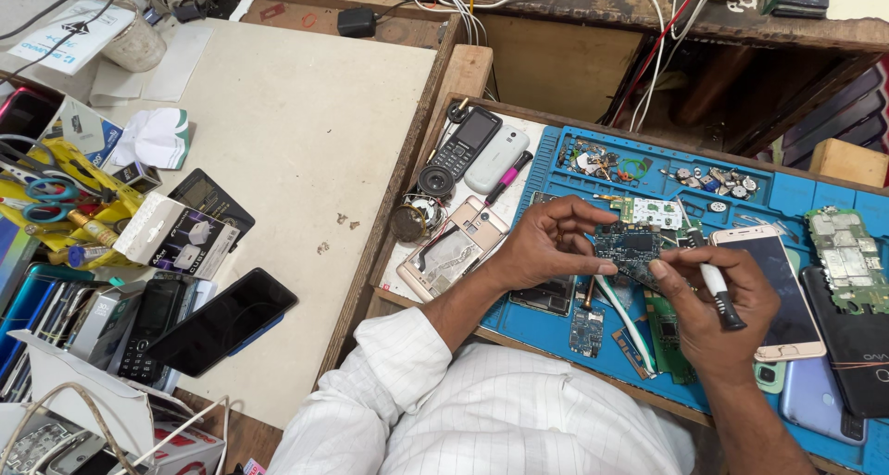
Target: The person holds a small circuit board and uses a precision screwdriver to manipulate components on its surface. They rotate the board to access different areas and continue working on the same board throughout the clip.
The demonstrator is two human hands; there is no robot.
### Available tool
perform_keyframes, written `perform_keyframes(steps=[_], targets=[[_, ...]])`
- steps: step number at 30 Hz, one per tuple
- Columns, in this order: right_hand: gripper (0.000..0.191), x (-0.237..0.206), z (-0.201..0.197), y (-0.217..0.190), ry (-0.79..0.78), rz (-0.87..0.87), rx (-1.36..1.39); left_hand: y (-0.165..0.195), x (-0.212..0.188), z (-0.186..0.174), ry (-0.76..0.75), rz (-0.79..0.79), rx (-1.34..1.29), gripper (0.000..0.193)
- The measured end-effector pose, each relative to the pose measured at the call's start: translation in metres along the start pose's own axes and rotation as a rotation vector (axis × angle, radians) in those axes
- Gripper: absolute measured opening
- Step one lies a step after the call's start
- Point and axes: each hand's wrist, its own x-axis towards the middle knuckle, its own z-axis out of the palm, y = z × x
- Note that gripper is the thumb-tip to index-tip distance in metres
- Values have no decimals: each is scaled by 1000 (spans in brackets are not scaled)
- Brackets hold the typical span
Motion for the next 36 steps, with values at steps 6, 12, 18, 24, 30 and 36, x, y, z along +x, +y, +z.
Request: perform_keyframes(steps=[6,12,18,24,30,36], targets=[[17,5,-2,5,15,71,275,0,-2,9,37,174,333,49],[15,11,1,13,-12,165,487,0,-4,9,68,209,513,50],[19,12,-9,17,7,326,578,-1,-8,18,95,282,651,44],[22,14,-13,23,35,299,626,1,-4,20,92,365,725,41],[20,13,-4,16,62,233,566,1,-4,18,84,425,795,46],[23,11,6,2,-16,134,421,-1,-4,15,153,328,691,51]])
